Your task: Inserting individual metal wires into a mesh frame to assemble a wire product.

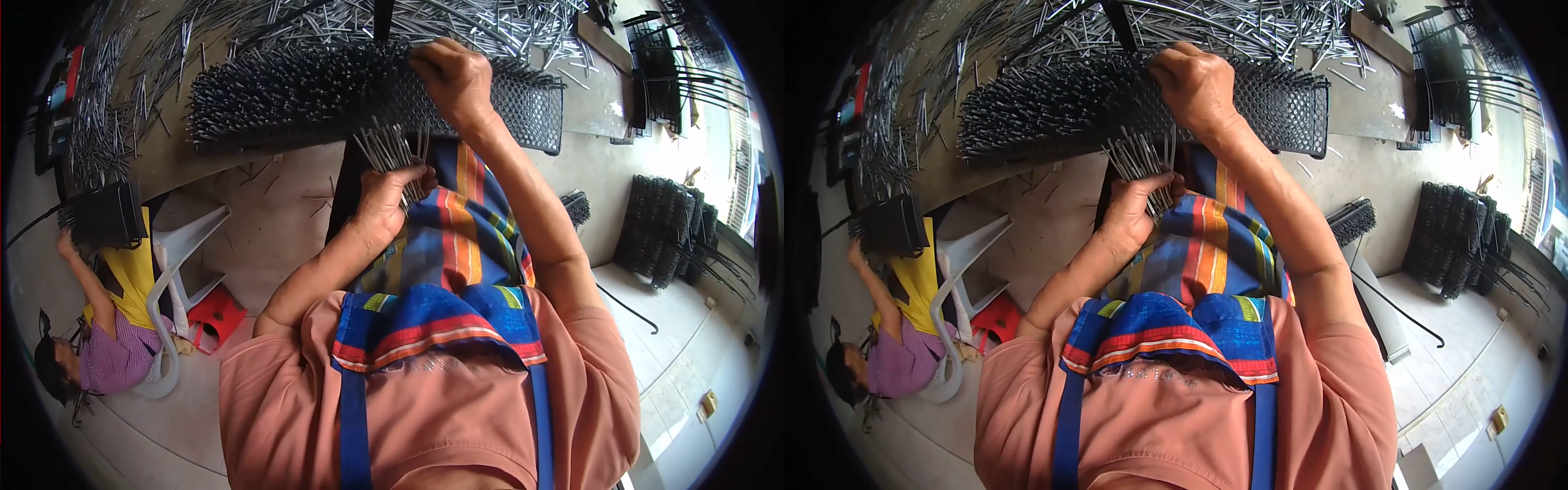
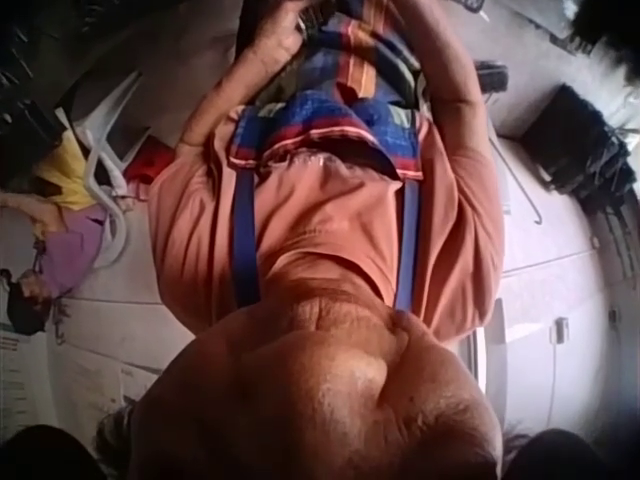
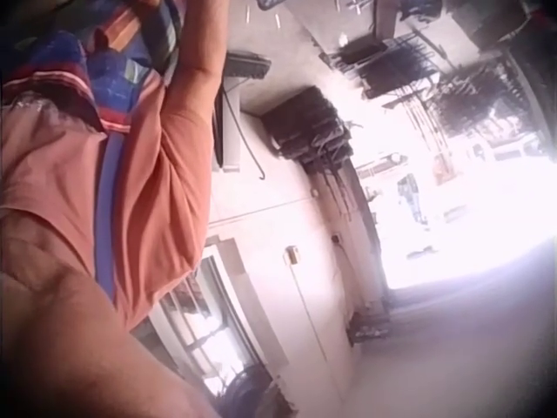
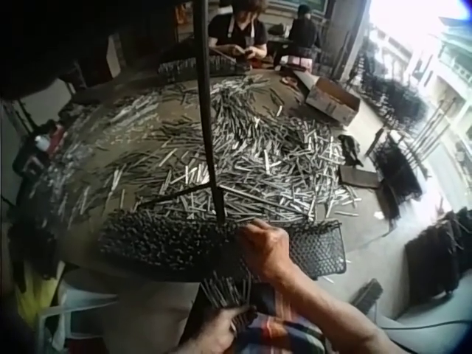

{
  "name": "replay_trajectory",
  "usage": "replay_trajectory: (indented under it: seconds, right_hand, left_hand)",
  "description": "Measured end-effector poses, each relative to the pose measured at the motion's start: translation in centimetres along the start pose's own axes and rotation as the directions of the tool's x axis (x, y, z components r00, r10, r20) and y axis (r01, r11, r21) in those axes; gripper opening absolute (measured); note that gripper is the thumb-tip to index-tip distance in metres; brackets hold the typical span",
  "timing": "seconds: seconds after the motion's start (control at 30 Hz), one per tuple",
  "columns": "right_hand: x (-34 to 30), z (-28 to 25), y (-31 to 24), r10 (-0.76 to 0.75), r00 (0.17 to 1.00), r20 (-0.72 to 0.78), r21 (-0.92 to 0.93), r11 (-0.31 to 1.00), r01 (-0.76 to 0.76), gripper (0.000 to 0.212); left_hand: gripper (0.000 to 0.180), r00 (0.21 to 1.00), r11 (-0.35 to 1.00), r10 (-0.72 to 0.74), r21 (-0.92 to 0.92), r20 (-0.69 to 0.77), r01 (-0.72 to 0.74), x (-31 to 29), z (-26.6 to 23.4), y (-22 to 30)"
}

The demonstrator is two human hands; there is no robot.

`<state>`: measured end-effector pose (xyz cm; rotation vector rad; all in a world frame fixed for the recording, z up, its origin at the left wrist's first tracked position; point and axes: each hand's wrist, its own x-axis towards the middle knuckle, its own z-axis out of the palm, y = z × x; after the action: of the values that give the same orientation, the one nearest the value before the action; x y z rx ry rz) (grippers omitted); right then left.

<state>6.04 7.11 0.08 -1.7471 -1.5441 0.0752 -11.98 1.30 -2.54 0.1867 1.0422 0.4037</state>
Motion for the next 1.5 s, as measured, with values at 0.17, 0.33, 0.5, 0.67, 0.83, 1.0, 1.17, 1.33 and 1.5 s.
replay_trajectory:
  seconds: [0.17, 0.33, 0.5, 0.67, 0.83, 1.0, 1.17, 1.33, 1.5]
  right_hand:
    - [-2.2, -2.9, -0.2, 0.408, 0.711, 0.572, 0.106, 0.823, -0.558, 0.021]
    - [-5.1, -4.3, -0.6, 0.412, 0.494, 0.766, 0.287, 0.468, -0.836, 0.013]
    - [-4.4, -4.5, -0.6, 0.598, 0.751, 0.279, 0.664, 0.446, -0.601, 0.006]
    - [-1.9, -2.5, 0.9, 0.362, 0.922, -0.134, 0.612, 0.762, -0.21, 0.009]
    - [-1.2, -1.5, 1.8, 0.248, 0.957, -0.153, 0.546, 0.828, -0.127, 0.01]
    - [-0.8, -1.5, 1.8, 0.235, 0.961, -0.144, 0.513, 0.848, -0.131, 0.009]
    - [-0.7, -1.7, 1.8, 0.185, 0.974, -0.132, 0.389, 0.913, -0.12, 0.009]
    - [-0.1, -1.4, 1.3, 0.159, 0.985, -0.062, 0.218, 0.965, -0.142, 0.01]
    - [-0.4, -0.8, 1.3, 0.107, 0.994, -0.035, 0.088, 0.991, -0.104, 0.011]
  left_hand:
    - [0.015, 0.998, 0.996, -0.028, -0.077, 0.058, 0.032, -0.3, 0.1, 0.3]
    - [0.021, 0.985, 0.993, 0.121, -0.032, 0.122, -0.118, -1.2, 2.2, 0.0]
    - [0.023, 0.998, 0.996, 0.063, 0.065, 0.011, -0.064, -0.7, 0.8, 0.2]
    - [0.019, 0.981, 0.971, 0.187, 0.137, 0.058, -0.194, -0.6, 1.2, -0.8]
    - [0.02, 0.995, 0.986, 0.089, 0.139, 0.055, -0.095, -0.5, 1.3, 0.2]
    - [0.018, 0.99, 0.992, 0.098, 0.069, 0.103, -0.105, 0.1, 1.1, -0.2]
    - [0.018, 0.991, 0.993, 0.105, 0.052, 0.078, -0.109, 0.4, 0.9, -0.6]
    - [0.018, 0.995, 0.997, 0.068, 0.043, 0.066, -0.071, 0.1, 1.3, -0.6]
    - [0.016, 0.994, 0.995, 0.1, 0.025, 0.046, -0.101, 0.1, 1.2, -0.8]
